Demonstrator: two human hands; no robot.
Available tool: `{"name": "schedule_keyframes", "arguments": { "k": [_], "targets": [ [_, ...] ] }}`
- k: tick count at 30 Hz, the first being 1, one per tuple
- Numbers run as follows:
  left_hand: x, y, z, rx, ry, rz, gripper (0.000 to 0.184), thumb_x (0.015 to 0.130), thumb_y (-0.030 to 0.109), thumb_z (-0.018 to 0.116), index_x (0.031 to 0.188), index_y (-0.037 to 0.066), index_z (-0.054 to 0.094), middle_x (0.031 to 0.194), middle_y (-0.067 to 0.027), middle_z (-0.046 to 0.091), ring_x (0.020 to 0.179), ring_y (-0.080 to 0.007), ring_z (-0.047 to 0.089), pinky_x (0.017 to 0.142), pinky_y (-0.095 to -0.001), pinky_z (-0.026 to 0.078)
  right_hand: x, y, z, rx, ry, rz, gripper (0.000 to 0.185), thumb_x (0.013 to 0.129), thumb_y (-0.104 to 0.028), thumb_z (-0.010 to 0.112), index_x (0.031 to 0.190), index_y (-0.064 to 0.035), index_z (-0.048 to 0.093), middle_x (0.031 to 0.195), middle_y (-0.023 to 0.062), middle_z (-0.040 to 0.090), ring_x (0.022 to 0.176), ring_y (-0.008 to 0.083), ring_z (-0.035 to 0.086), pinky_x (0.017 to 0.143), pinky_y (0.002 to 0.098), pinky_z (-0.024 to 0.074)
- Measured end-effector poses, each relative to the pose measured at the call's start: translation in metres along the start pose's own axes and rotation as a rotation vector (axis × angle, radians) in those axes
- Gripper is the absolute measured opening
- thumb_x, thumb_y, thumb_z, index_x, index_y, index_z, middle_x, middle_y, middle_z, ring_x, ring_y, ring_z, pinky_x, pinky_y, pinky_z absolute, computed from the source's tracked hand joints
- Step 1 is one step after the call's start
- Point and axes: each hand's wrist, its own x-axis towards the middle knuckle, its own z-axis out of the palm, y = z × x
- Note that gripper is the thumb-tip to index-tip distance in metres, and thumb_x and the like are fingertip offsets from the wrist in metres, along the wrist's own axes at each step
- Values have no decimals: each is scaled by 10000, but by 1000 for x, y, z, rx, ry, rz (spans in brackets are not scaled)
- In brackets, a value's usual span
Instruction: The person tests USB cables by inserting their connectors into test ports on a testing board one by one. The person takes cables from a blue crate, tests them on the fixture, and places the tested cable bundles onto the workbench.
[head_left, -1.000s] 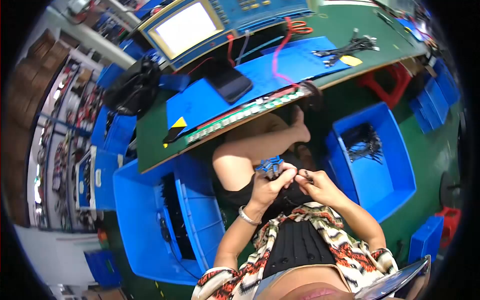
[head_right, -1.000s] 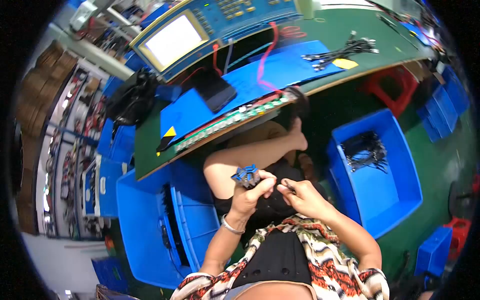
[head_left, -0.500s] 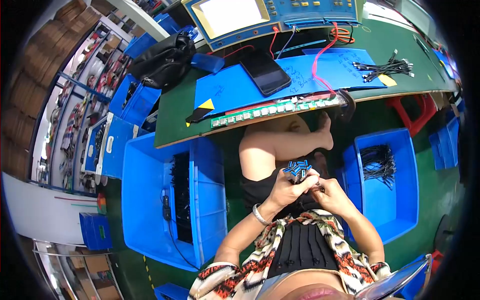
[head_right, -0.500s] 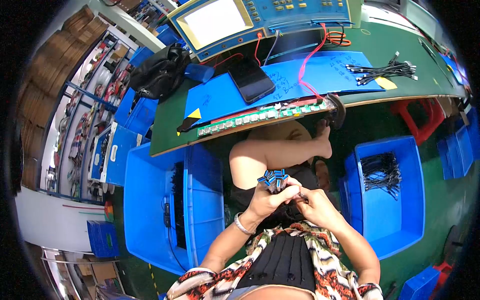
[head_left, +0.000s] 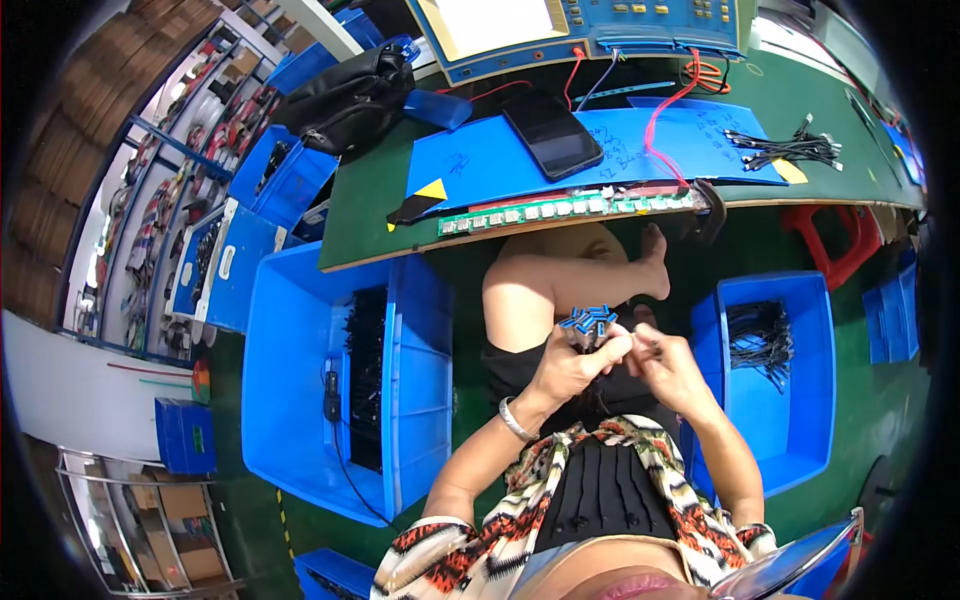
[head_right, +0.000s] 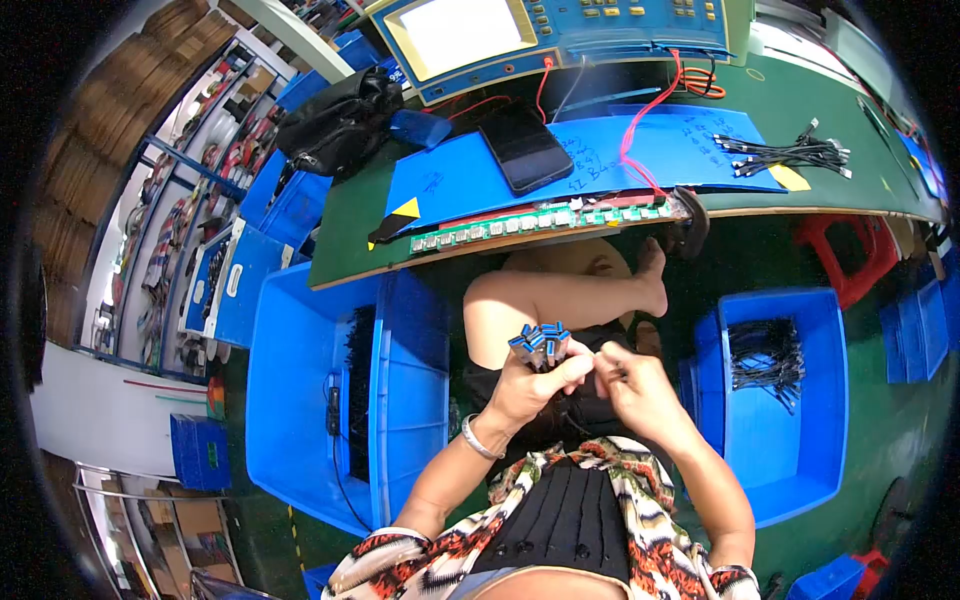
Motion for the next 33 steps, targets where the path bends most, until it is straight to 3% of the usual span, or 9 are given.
{"name": "schedule_keyframes", "arguments": {
  "k": [1, 4, 5, 7, 11, 15, 20, 27, 33],
  "targets": [
    [1, 0, -3, 1, 18, 5, 87, 769, 107, 597, 740, 25, 599, 619, -2, 546, 524, -56, 484, 472, -196, 381, 1, -8, -4, 38, 66, 103, 193, 865, -93, 435, 696, -5, 461, 575, 18, 452, 533, 84, 388, 501, 244, 348],
    [5, 5, -1, 10, -24, -42, 68, 754, 94, 599, 759, 26, 594, 625, -7, 549, 528, -64, 488, 476, -202, 391, 8, -20, -11, 83, 203, -71, 143, 828, -47, 504, 693, -17, 467, 647, -21, 479, 549, 40, 410, 504, 192, 349],
    [7, 5, 1, -2, -62, -62, 64, 746, 89, 600, 755, 27, 587, 626, -9, 549, 529, -67, 490, 479, -204, 395, 8, -45, -10, 242, 160, -83, 101, 785, 15, 541, 700, 13, 488, 703, 28, 519, 601, 62, 495, 517, 194, 414],
    [10, 4, 2, -9, -164, -24, 52, 722, 60, 592, 711, 35, 548, 623, -15, 545, 537, -75, 500, 499, -209, 408, 13, -30, -6, 150, 137, -291, 71, 748, 74, 553, 699, 46, 509, 756, 73, 541, 623, 117, 561, 519, 222, 475],
    [12, 7, -2, -14, -176, -26, 57, 722, 55, 585, 739, 24, 540, 641, -28, 550, 539, -84, 505, 502, -217, 414, 20, -27, -5, 432, 100, -249, 66, 739, 97, 547, 691, 59, 522, 763, 99, 547, 556, 173, 587, 471, 248, 489],
    [15, 6, -11, -54, -221, -35, 72, 710, 41, 581, 768, 21, 543, 644, -34, 553, 545, -90, 509, 508, -217, 418, 23, -26, -3, 349, 41, -88, 57, 735, 75, 574, 728, 55, 521, 783, 74, 557, 561, 93, 536, 457, 216, 465],
    [16, 5, -15, -52, -344, -37, 105, 686, 41, 572, 781, -2, 561, 647, -30, 565, 546, -86, 507, 516, -222, 420, 26, -24, -5, 440, -4, -125, 80, 717, 85, 584, 790, 83, 552, 701, 100, 569, 509, 143, 558, 458, 231, 465],
    [15, 2, -12, -82, -178, 11, 117, 758, 70, 593, 844, -7, 577, 710, -54, 595, 642, -121, 575, 587, -236, 458, 26, -23, -7, 523, 129, -21, 59, 715, 46, 611, 739, 47, 558, 718, 95, 587, 537, 136, 555, 507, 230, 465],
    [19, -1, -24, -237, 119, 84, 131, 788, 51, 553, 892, -24, 583, 809, -116, 621, 694, -182, 604, 642, -267, 475, 25, -32, -34, 252, 344, -231, 92, 690, 71, 618, 667, 33, 537, 716, 51, 567, 578, 75, 490, 547, 191, 404]
  ]
}}
